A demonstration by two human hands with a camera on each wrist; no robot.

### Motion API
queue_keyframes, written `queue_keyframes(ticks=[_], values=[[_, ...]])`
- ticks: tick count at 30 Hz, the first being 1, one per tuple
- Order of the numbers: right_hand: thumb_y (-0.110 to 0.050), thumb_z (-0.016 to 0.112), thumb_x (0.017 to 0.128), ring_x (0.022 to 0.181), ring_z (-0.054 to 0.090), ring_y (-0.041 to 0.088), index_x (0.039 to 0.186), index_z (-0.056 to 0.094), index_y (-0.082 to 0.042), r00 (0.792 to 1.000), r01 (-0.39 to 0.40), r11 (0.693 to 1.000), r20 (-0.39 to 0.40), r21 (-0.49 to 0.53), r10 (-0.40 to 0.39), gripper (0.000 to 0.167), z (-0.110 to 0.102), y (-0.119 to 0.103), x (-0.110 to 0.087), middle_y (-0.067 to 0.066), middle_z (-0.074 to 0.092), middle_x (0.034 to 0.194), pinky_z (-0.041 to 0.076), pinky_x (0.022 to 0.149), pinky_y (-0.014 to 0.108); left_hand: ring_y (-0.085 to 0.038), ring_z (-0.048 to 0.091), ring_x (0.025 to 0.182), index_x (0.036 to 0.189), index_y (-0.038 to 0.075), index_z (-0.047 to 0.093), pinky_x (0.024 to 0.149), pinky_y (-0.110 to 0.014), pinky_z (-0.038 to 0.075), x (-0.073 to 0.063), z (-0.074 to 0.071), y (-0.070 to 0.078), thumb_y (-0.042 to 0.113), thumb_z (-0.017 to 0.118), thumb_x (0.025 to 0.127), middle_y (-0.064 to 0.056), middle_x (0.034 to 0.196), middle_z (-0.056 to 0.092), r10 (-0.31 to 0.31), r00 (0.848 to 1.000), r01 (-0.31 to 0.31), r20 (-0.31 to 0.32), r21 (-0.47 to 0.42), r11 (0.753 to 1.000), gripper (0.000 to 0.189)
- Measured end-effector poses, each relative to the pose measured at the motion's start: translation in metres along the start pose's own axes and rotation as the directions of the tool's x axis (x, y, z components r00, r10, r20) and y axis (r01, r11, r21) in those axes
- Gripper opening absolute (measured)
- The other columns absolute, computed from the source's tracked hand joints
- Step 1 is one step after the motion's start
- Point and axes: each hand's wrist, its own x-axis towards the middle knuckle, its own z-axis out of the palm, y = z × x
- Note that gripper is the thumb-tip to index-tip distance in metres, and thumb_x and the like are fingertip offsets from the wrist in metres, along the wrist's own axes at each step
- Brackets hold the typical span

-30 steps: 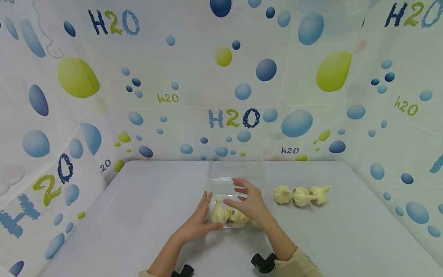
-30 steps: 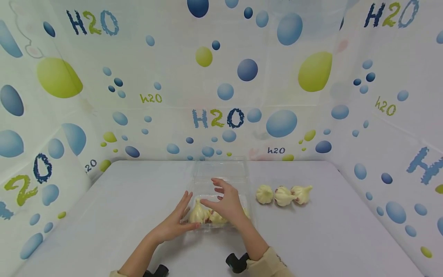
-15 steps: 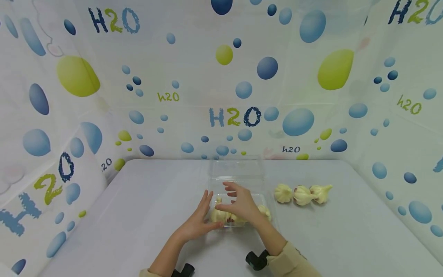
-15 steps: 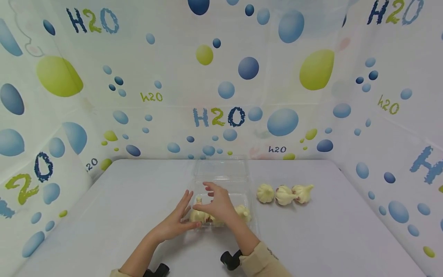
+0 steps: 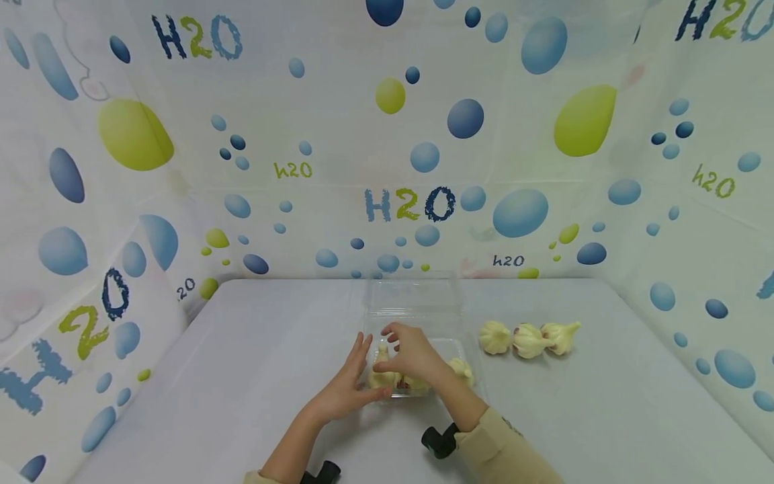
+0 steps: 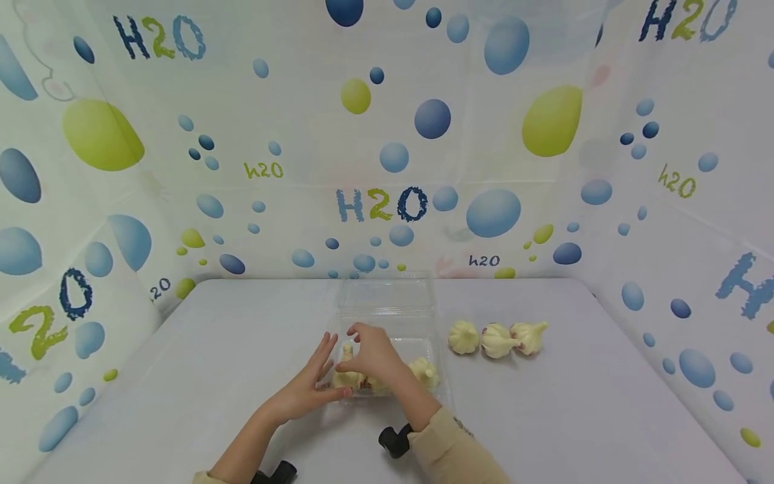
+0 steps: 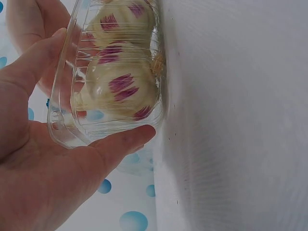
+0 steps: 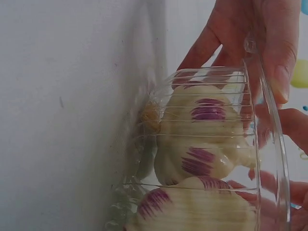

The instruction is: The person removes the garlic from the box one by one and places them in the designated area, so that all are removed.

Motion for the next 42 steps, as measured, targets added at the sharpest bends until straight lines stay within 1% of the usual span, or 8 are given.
queue_keyframes(ticks=[6, 12, 20, 23, 26, 33, 37, 42], values=[[-0.017, 0.084, 0.064, 0.089, 0.061, 0.028, 0.111, 0.057, 0.002, 0.996, 0.007, 0.998, 0.094, -0.068, 0.0, 0.057, -0.002, -0.002, 0.007, 0.014, 0.061, 0.102, 0.052, 0.072, 0.035, -0.048, 0.019, 0.13, 0.148, 0.011, 0.004, 0.093, -0.054, 0.037, 0.0, 0.0, 0.0, 0.034, 0.07, 0.08, -0.019, 0.15, -0.012, 0.012, 1.0, -0.012, 0.0, -0.002, 1.0, 0.097], [-0.018, 0.086, 0.06, 0.088, 0.058, 0.023, 0.105, 0.062, -0.002, 0.977, 0.021, 0.985, 0.213, -0.174, 0.017, 0.054, -0.003, -0.004, 0.013, 0.007, 0.062, 0.094, 0.051, 0.071, 0.03, -0.048, 0.016, 0.131, 0.148, 0.011, 0.002, 0.094, -0.055, 0.036, -0.001, -0.001, 0.002, 0.032, 0.07, 0.081, -0.017, 0.15, -0.015, -0.001, 1.0, 0.002, 0.013, -0.04, 0.999, 0.098], [-0.018, 0.085, 0.061, 0.069, 0.051, 0.011, 0.102, 0.062, 0.0, 0.961, 0.047, 0.965, 0.276, -0.26, 0.028, 0.05, -0.006, -0.01, 0.012, 0.0, 0.058, 0.078, 0.047, 0.06, 0.024, -0.048, 0.015, 0.131, 0.148, 0.011, 0.002, 0.093, -0.056, 0.035, -0.001, -0.001, 0.003, 0.031, 0.071, 0.08, -0.017, 0.15, -0.016, -0.003, 1.0, 0.003, 0.014, -0.04, 0.999, 0.098], [-0.019, 0.084, 0.062, 0.068, 0.051, 0.01, 0.101, 0.062, -0.001, 0.96, 0.052, 0.965, 0.278, -0.256, 0.022, 0.049, -0.005, -0.008, 0.012, -0.001, 0.057, 0.077, 0.046, 0.059, 0.022, -0.048, 0.014, 0.131, 0.148, 0.011, 0.001, 0.094, -0.056, 0.035, 0.0, -0.001, 0.002, 0.03, 0.071, 0.08, -0.017, 0.15, -0.017, 0.002, 1.0, -0.001, 0.016, -0.048, 0.999, 0.099], [-0.019, 0.084, 0.062, 0.068, 0.052, 0.01, 0.098, 0.063, -0.001, 0.963, 0.055, 0.976, 0.269, -0.21, 0.004, 0.046, -0.005, -0.005, 0.012, -0.001, 0.057, 0.076, 0.046, 0.057, 0.022, -0.048, 0.012, 0.131, 0.148, 0.011, 0.0, 0.094, -0.056, 0.034, -0.001, -0.001, 0.002, 0.029, 0.071, 0.081, -0.017, 0.149, -0.017, 0.005, 1.0, -0.004, 0.018, -0.061, 0.998, 0.099], [-0.022, 0.085, 0.061, 0.063, 0.049, 0.009, 0.089, 0.062, -0.008, 0.974, 0.103, 0.989, 0.211, -0.111, -0.077, 0.039, -0.006, 0.006, 0.008, -0.003, 0.055, 0.072, 0.044, 0.054, 0.022, -0.048, 0.012, 0.131, 0.148, 0.012, 0.0, 0.095, -0.056, 0.034, -0.001, -0.001, 0.002, 0.03, 0.07, 0.081, -0.018, 0.15, -0.016, 0.006, 1.0, -0.005, 0.015, -0.045, 0.999, 0.099], [-0.021, 0.085, 0.06, 0.062, 0.049, 0.009, 0.084, 0.061, -0.01, 0.979, 0.131, 0.99, 0.162, -0.049, -0.122, 0.035, -0.008, 0.009, 0.004, -0.004, 0.055, 0.07, 0.044, 0.053, 0.022, -0.047, 0.012, 0.132, 0.148, 0.013, 0.0, 0.095, -0.056, 0.034, -0.001, -0.001, 0.002, 0.03, 0.07, 0.081, -0.017, 0.15, -0.016, -0.002, 1.0, 0.003, 0.013, -0.04, 0.999, 0.098], [-0.02, 0.085, 0.06, 0.072, 0.054, 0.01, 0.09, 0.063, -0.009, 0.99, 0.118, 0.993, 0.08, 0.031, -0.12, 0.039, -0.01, 0.009, -0.001, -0.004, 0.059, 0.08, 0.048, 0.06, 0.023, -0.048, 0.014, 0.131, 0.148, 0.013, 0.001, 0.094, -0.057, 0.034, 0.0, 0.0, 0.001, 0.029, 0.07, 0.081, -0.016, 0.15, -0.015, -0.008, 1.0, 0.009, 0.009, -0.032, 0.999, 0.098]])
